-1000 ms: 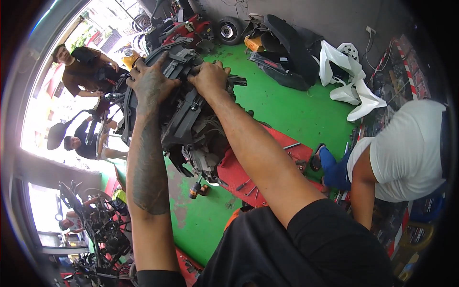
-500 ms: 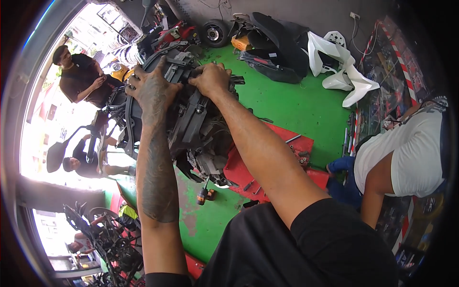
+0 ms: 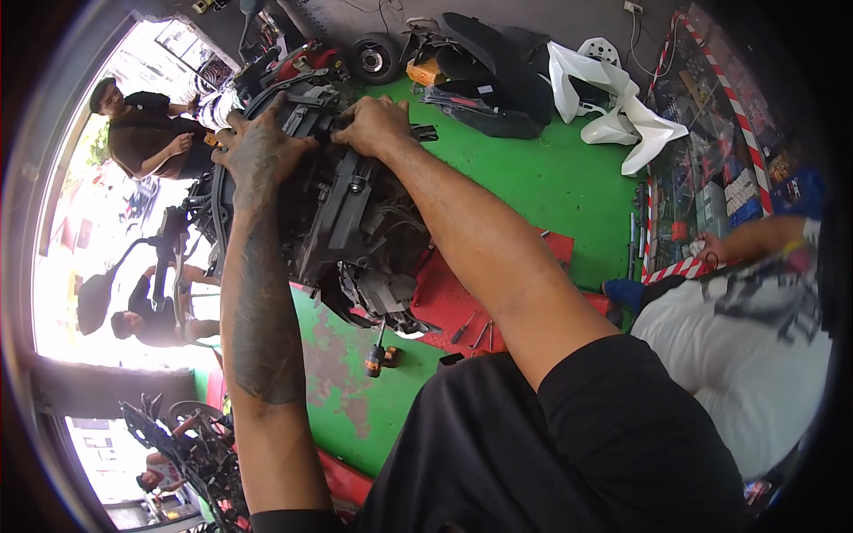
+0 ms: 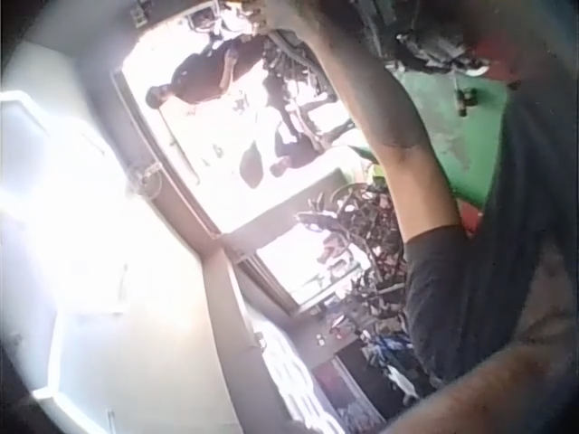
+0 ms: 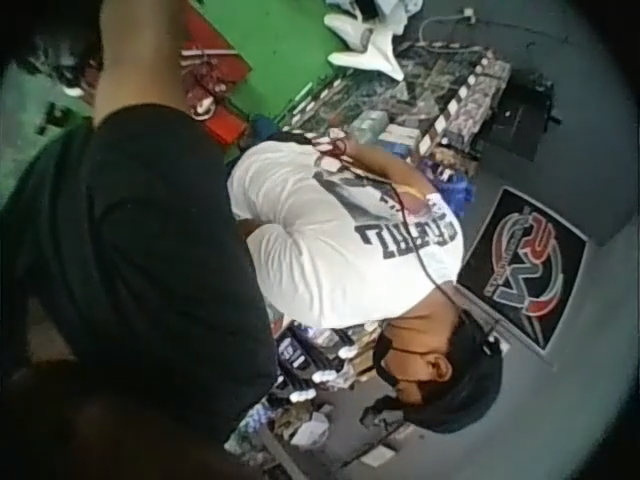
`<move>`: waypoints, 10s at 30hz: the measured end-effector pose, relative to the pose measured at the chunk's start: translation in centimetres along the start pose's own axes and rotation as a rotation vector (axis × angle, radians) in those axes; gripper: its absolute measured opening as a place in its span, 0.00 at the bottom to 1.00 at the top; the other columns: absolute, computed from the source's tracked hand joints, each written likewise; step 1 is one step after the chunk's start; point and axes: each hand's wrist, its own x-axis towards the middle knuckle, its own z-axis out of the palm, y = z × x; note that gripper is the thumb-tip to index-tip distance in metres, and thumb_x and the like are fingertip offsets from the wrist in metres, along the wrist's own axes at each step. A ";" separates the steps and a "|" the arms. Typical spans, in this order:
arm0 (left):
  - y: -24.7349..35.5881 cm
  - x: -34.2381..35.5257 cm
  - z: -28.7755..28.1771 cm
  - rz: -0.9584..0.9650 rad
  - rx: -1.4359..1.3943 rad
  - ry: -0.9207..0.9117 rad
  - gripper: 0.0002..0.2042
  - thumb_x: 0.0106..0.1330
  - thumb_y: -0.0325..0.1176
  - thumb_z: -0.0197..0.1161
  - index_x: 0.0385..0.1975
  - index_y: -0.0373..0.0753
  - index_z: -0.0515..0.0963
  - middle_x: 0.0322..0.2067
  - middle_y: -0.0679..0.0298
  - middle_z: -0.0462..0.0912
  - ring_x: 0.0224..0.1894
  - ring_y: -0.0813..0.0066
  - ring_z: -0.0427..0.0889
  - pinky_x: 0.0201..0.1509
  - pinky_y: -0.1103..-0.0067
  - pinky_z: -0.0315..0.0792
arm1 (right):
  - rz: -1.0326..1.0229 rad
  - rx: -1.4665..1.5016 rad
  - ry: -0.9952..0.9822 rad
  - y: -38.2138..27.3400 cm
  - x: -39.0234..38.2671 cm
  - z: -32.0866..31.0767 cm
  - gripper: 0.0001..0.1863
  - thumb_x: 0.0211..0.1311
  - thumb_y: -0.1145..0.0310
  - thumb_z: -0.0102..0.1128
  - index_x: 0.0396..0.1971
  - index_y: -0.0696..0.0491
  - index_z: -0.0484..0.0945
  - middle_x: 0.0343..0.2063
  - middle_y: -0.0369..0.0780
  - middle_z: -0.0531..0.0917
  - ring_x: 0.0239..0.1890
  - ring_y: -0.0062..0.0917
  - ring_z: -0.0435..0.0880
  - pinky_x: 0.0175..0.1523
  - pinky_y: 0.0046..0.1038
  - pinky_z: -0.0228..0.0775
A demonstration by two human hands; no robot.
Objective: Dismantling and repairing components of a motorcycle on a lift.
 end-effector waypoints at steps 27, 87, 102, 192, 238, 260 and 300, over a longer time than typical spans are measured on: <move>0.5 0.6 -1.1 -0.006 0.017 -0.089 0.46 0.42 0.52 0.81 0.69 0.65 0.71 0.69 0.41 0.61 0.70 0.31 0.62 0.67 0.39 0.59 | -0.106 0.137 -0.020 0.9 0.4 0.6 0.21 0.45 0.50 0.78 0.40 0.42 0.91 0.38 0.37 0.90 0.55 0.34 0.79 0.63 0.41 0.61; -9.3 -46.9 -5.0 0.055 0.146 0.405 0.37 0.49 0.68 0.73 0.61 0.97 0.63 0.66 0.64 0.61 0.70 0.55 0.60 0.73 0.54 0.57 | -0.156 1.282 -1.336 3.0 -26.7 -2.7 0.41 0.67 0.43 0.64 0.69 0.55 0.62 0.65 0.43 0.70 0.67 0.39 0.71 0.71 0.55 0.61; 10.0 -61.3 -4.3 -0.296 0.374 0.065 0.27 0.65 0.62 0.62 0.65 0.92 0.63 0.71 0.67 0.59 0.76 0.57 0.54 0.79 0.54 0.46 | 0.809 0.920 -1.613 7.1 -35.6 -0.6 0.30 0.64 0.54 0.69 0.60 0.52 0.72 0.58 0.38 0.79 0.59 0.31 0.79 0.64 0.46 0.67; 72.5 3.5 41.1 -0.766 -1.840 -0.727 0.51 0.63 0.28 0.68 0.79 0.43 0.36 0.70 0.51 0.59 0.69 0.59 0.64 0.69 0.65 0.66 | 1.244 0.141 -0.597 96.1 -13.7 -39.6 0.22 0.67 0.55 0.66 0.47 0.60 0.82 0.32 0.43 0.88 0.30 0.29 0.86 0.37 0.33 0.78; 110.5 11.6 103.9 -0.988 -1.673 -1.245 0.42 0.61 0.42 0.64 0.74 0.64 0.48 0.63 0.60 0.69 0.63 0.57 0.70 0.61 0.50 0.70 | 1.343 0.365 -0.248 108.5 8.6 -33.8 0.11 0.69 0.75 0.60 0.48 0.57 0.84 0.44 0.41 0.87 0.47 0.26 0.84 0.52 0.26 0.75; 109.8 -1.7 91.6 -1.302 -1.601 -0.895 0.43 0.57 0.33 0.63 0.75 0.48 0.51 0.60 0.61 0.69 0.60 0.62 0.68 0.67 0.65 0.61 | 1.366 0.361 -0.277 106.5 10.1 -33.7 0.11 0.70 0.74 0.60 0.49 0.58 0.83 0.46 0.41 0.87 0.49 0.27 0.85 0.54 0.26 0.75; 73.3 -2.5 64.5 -0.465 -0.424 -1.336 0.30 0.63 0.56 0.63 0.61 0.46 0.78 0.51 0.49 0.84 0.54 0.48 0.84 0.60 0.55 0.76 | 0.940 0.362 -0.481 95.1 21.9 -35.2 0.17 0.74 0.65 0.59 0.52 0.62 0.80 0.48 0.41 0.85 0.50 0.25 0.83 0.56 0.28 0.74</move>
